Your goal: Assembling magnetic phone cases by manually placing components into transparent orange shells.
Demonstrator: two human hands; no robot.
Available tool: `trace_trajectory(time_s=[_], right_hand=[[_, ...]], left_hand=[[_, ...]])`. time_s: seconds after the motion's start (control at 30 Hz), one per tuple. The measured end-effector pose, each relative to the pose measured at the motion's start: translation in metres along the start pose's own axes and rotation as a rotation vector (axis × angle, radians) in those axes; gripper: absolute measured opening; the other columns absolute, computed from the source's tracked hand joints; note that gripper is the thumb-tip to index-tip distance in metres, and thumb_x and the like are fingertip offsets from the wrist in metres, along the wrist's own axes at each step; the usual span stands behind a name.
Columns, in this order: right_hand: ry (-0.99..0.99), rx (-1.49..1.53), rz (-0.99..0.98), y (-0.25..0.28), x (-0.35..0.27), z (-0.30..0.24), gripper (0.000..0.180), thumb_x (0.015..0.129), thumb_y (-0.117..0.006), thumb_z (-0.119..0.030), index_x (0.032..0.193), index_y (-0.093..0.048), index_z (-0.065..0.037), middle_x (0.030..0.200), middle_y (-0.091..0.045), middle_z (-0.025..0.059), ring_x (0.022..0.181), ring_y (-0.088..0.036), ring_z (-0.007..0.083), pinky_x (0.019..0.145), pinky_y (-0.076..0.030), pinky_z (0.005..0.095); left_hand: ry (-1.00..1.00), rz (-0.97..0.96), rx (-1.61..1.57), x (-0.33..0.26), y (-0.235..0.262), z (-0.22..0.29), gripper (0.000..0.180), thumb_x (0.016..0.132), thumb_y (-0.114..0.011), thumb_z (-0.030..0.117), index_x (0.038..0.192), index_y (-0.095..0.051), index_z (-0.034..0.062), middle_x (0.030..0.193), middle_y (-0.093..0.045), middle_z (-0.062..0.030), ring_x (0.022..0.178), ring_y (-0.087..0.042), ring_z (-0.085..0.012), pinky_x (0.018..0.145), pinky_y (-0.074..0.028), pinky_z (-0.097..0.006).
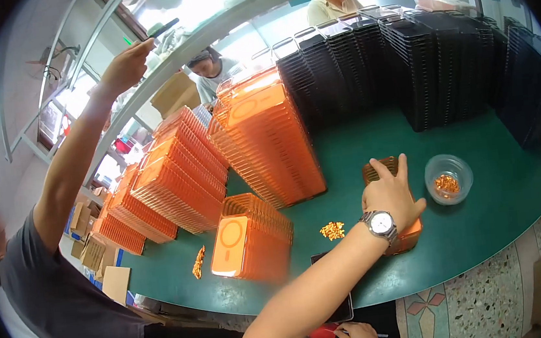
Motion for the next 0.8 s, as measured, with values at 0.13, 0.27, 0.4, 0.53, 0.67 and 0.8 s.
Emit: trace_trajectory(time_s=[0.13,0.27,0.4,0.53,0.67,0.8], right_hand=[[-0.088,-0.02,-0.07,0.004,0.0,0.0,0.043,0.101,-0.055,-0.048,0.116,-0.076,-0.013,0.114,-0.075,0.0187,0.107,-0.07,0.0424,0.093,-0.056,0.0523],[-0.036,-0.069,-0.022,-0.003,0.002,0.005,0.039,0.104,-0.058,-0.043,0.118,-0.075,-0.01,0.113,-0.077,0.0158,0.105,-0.074,0.0362,0.093,-0.057,0.047],[-0.02,0.06,0.093,0.011,0.001,-0.008,0.041,0.1,-0.063,-0.046,0.11,-0.077,-0.009,0.105,-0.077,0.0191,0.098,-0.073,0.0414,0.087,-0.058,0.0505],[0.035,-0.071,0.041,0.001,0.005,-0.011,0.047,0.104,-0.056,-0.049,0.113,-0.076,-0.008,0.111,-0.076,0.0201,0.102,-0.072,0.0427,0.087,-0.058,0.052],[0.162,-0.069,0.037,0.003,-0.009,-0.018,0.047,0.101,-0.064,-0.047,0.115,-0.075,-0.003,0.11,-0.076,0.0198,0.1,-0.072,0.0427,0.087,-0.058,0.0499],[0.158,-0.11,-0.116,0.034,-0.064,-0.041,0.042,0.098,-0.074,-0.036,0.116,-0.073,0.001,0.106,-0.074,0.0176,0.098,-0.071,0.0399,0.086,-0.058,0.044]], left_hand=[[0.008,0.001,-0.043,-0.005,0.014,-0.013,0.105,0.089,-0.064,0.063,0.17,-0.018,0.0136,0.158,-0.034,-0.0434,0.09,-0.078,-0.0432,0.072,-0.064,-0.044],[-0.037,0.245,-0.363,-0.031,0.04,-0.046,0.101,0.09,-0.063,0.048,0.171,-0.013,0.0125,0.161,-0.031,-0.0409,0.088,-0.078,-0.0428,0.077,-0.064,-0.047],[-0.355,-0.054,-1.637,-0.111,0.039,-0.067,0.093,0.094,-0.057,0.024,0.171,-0.007,0.0098,0.17,-0.027,-0.0232,0.155,-0.036,-0.0333,0.123,-0.034,-0.041],[-0.091,-0.149,-2.063,-0.201,-0.013,-0.118,0.076,0.1,-0.059,0.019,0.166,-0.025,0.0078,0.158,-0.051,-0.0207,0.136,-0.059,-0.0281,0.111,-0.047,-0.038],[0.095,0.095,-1.387,-0.285,-0.099,-0.18,0.053,0.11,-0.059,0.023,0.156,-0.048,0.0007,0.158,-0.053,-0.019,0.148,-0.047,-0.0271,0.124,-0.031,-0.036],[0.156,0.104,-1.181,-0.327,-0.139,-0.21,0.052,0.109,-0.06,0.02,0.154,-0.046,-0.0004,0.149,-0.058,-0.0172,0.139,-0.053,-0.0243,0.116,-0.039,-0.035]])
Point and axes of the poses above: each hand's wrist, its own x-axis towards the middle knuckle, its own y-axis out of the back of the hand, z = x × y, the point moved 8 cm from there along x, towards the middle knuckle
